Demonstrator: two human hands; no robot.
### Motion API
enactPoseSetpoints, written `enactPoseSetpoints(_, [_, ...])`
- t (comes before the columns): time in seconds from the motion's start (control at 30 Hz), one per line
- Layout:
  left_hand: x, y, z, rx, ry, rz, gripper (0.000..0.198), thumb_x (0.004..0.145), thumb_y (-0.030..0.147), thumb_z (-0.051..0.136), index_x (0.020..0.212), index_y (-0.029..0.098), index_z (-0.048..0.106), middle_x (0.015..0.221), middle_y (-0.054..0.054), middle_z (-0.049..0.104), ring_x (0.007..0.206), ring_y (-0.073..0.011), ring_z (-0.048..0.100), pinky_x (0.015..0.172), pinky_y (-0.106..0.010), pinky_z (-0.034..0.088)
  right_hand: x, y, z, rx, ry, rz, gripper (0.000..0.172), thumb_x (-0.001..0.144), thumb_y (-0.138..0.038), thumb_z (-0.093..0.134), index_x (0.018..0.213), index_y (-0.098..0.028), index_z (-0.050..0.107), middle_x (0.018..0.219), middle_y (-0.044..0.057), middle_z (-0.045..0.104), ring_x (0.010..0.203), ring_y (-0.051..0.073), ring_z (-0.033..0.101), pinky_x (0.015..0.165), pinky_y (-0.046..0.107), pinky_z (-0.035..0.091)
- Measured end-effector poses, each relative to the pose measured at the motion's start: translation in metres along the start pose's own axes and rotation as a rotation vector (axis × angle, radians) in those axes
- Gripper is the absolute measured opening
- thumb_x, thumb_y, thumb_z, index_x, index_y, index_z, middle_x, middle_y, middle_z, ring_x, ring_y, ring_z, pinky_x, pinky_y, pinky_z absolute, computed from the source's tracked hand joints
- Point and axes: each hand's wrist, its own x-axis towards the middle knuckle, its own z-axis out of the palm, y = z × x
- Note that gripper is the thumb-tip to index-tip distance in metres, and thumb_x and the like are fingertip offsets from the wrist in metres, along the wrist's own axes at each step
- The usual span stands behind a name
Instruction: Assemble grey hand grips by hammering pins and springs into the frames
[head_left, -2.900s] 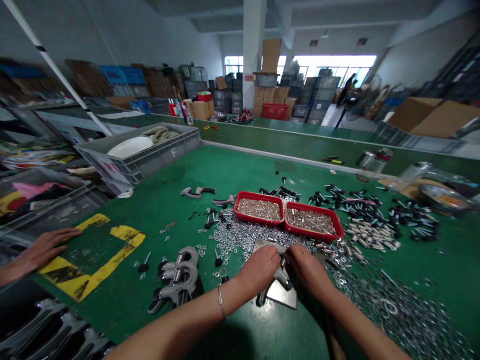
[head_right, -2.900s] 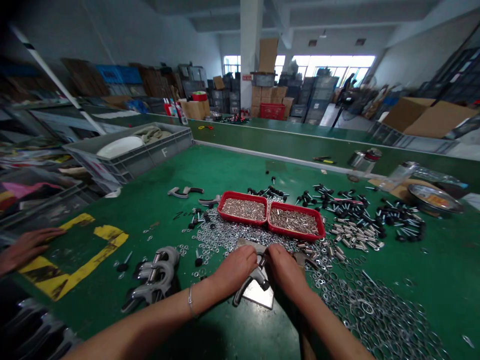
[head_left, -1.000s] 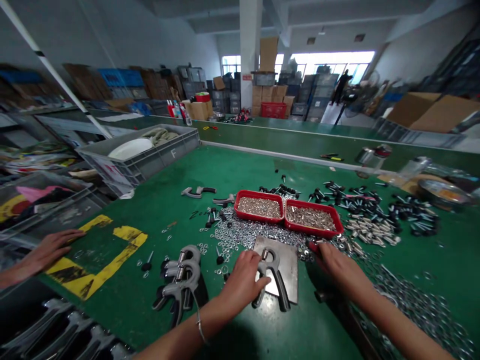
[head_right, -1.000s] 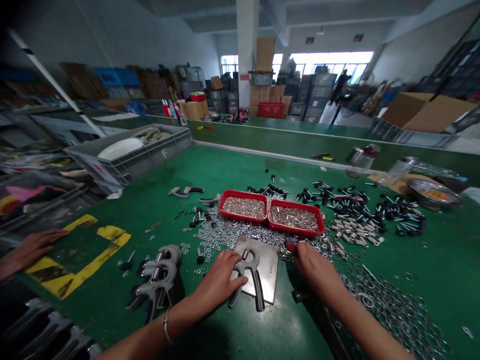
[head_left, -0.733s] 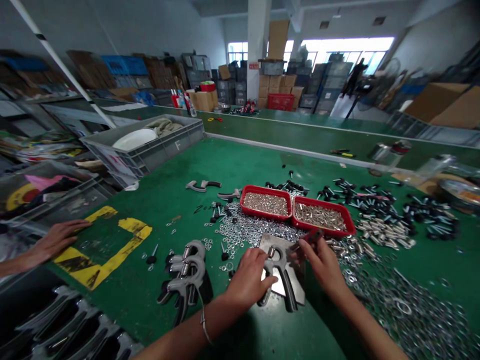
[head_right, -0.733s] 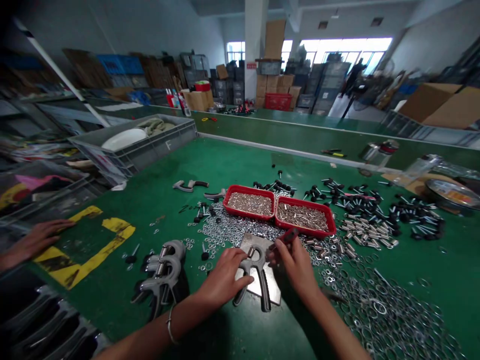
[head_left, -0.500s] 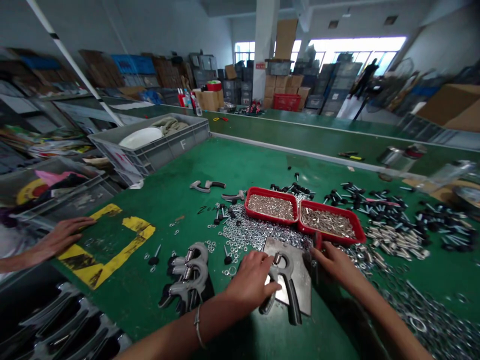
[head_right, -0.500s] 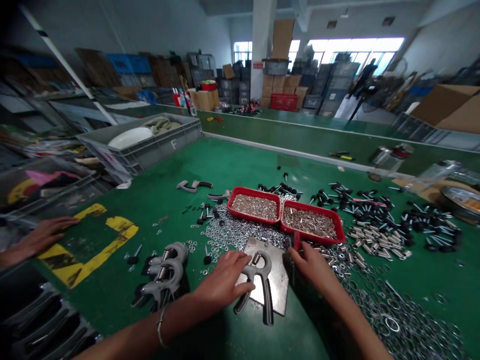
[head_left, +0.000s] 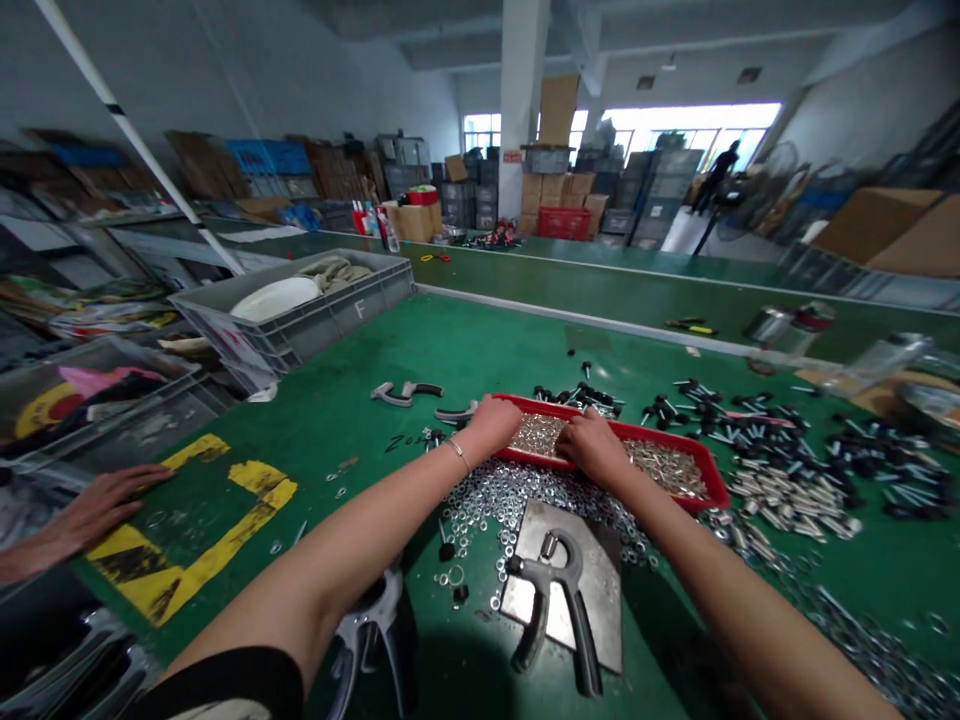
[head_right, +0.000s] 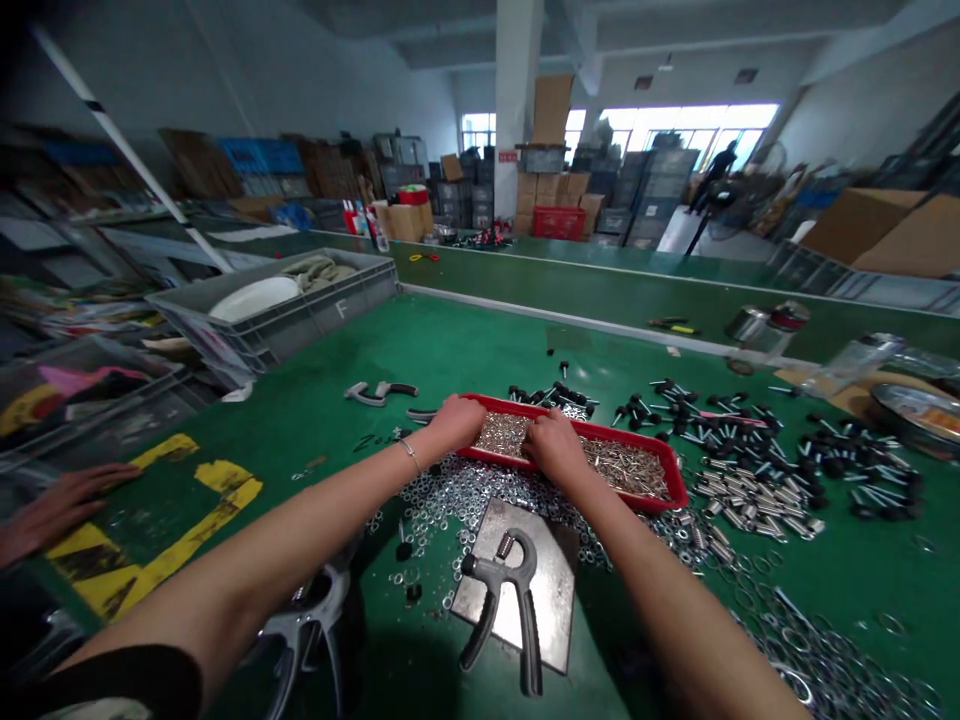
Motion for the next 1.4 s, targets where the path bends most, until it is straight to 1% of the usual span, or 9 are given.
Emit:
enactPoseSetpoints(0.13, [-0.006, -0.003, 0.012, 0.019, 0.067, -0.022, 0.026, 0.093, 0.008, 0.041, 0.107, 0.004, 0.063, 0.107, -0.021, 0.067, 0.104, -0.0277, 0.062, 0.089, -0.039, 0.040, 0.008, 0.005, 0.011, -0.024, -0.025, 0.003, 0.011, 0.086, -0.021, 0.061, 0.081, -0.014, 0.070, 0.086, 0.014, 0.072, 0.089, 0.027, 0.058, 0.079, 0.036, 0.040])
enactPoseSetpoints(0.27, [-0.004, -0.002, 0.015, -0.053, 0.099, -0.022, 0.023, 0.094, 0.008, 0.043, 0.104, 0.007, 0.063, 0.105, -0.018, 0.067, 0.104, -0.0261, 0.061, 0.094, -0.039, 0.040, 0.003, 0.004, 0.017, -0.076, -0.016, 0.083, 0.019, 0.092, -0.024, 0.053, 0.094, -0.009, 0.066, 0.097, 0.017, 0.069, 0.096, 0.028, 0.059, 0.082, 0.038, 0.041])
enactPoseSetpoints(0.43, [-0.010, -0.007, 0.009, -0.231, 0.155, -0.026, 0.018, 0.094, 0.019, 0.052, 0.098, 0.010, 0.067, 0.103, -0.015, 0.069, 0.101, -0.0253, 0.062, 0.092, -0.036, 0.043, 0.005, 0.002, 0.021, -0.132, -0.021, 0.194, 0.025, 0.097, -0.033, 0.052, 0.110, -0.014, 0.060, 0.106, 0.007, 0.065, 0.097, 0.021, 0.062, 0.087, 0.040, 0.048])
enactPoseSetpoints(0.53, [-0.023, -0.009, 0.001, -0.363, 0.186, -0.018, 0.017, 0.093, 0.021, 0.055, 0.095, 0.014, 0.070, 0.100, -0.009, 0.071, 0.098, -0.0208, 0.064, 0.090, -0.030, 0.046, 0.009, 0.001, 0.019, -0.140, -0.054, 0.192, 0.028, 0.094, -0.036, 0.057, 0.112, -0.015, 0.061, 0.108, 0.006, 0.065, 0.098, 0.020, 0.063, 0.088, 0.042, 0.051])
enactPoseSetpoints(0.7, [-0.072, 0.003, -0.010, -0.587, 0.226, -0.005, 0.016, 0.089, 0.016, 0.056, 0.096, 0.015, 0.071, 0.098, -0.005, 0.074, 0.091, -0.0163, 0.067, 0.082, -0.025, 0.050, 0.007, -0.001, 0.007, -0.144, -0.105, 0.133, 0.027, 0.093, -0.036, 0.060, 0.110, -0.015, 0.063, 0.115, 0.008, 0.064, 0.105, 0.022, 0.061, 0.091, 0.044, 0.050])
enactPoseSetpoints(0.83, [-0.132, 0.030, -0.009, -1.115, 0.199, -0.086, 0.015, 0.083, 0.024, 0.064, 0.094, 0.014, 0.068, 0.081, -0.002, 0.072, 0.074, -0.0161, 0.067, 0.070, -0.025, 0.051, 0.001, -0.003, 0.002, -0.150, -0.129, 0.113, 0.025, 0.092, -0.035, 0.062, 0.105, -0.014, 0.065, 0.113, 0.008, 0.065, 0.106, 0.022, 0.061, 0.092, 0.043, 0.051])
enactPoseSetpoints(0.9, [-0.159, 0.046, -0.004, -1.243, 0.179, -0.135, 0.015, 0.080, 0.026, 0.067, 0.090, 0.015, 0.068, 0.076, -0.001, 0.069, 0.070, -0.0154, 0.065, 0.067, -0.025, 0.050, -0.001, -0.005, 0.002, -0.154, -0.120, 0.134, 0.025, 0.092, -0.035, 0.062, 0.106, -0.014, 0.065, 0.112, 0.008, 0.066, 0.105, 0.022, 0.062, 0.091, 0.043, 0.051])
enactPoseSetpoints(1.07, [-0.188, 0.077, 0.013, -1.191, 0.085, -0.123, 0.015, 0.083, 0.021, 0.060, 0.091, 0.017, 0.072, 0.083, -0.002, 0.070, 0.076, -0.0161, 0.064, 0.073, -0.026, 0.048, -0.006, -0.008, 0.005, -0.153, -0.087, 0.215, 0.028, 0.093, -0.035, 0.060, 0.111, -0.014, 0.062, 0.114, 0.008, 0.065, 0.104, 0.022, 0.063, 0.091, 0.044, 0.051])
enactPoseSetpoints(1.4, [-0.165, 0.101, 0.036, -0.398, 0.142, 0.100, 0.010, 0.091, 0.024, 0.063, 0.089, 0.018, 0.069, 0.091, -0.004, 0.066, 0.093, -0.0228, 0.057, 0.087, -0.036, 0.042, -0.010, 0.002, 0.008, 0.009, -0.098, 0.235, 0.027, 0.093, -0.037, 0.060, 0.110, -0.016, 0.063, 0.113, 0.007, 0.066, 0.103, 0.021, 0.063, 0.091, 0.045, 0.051])
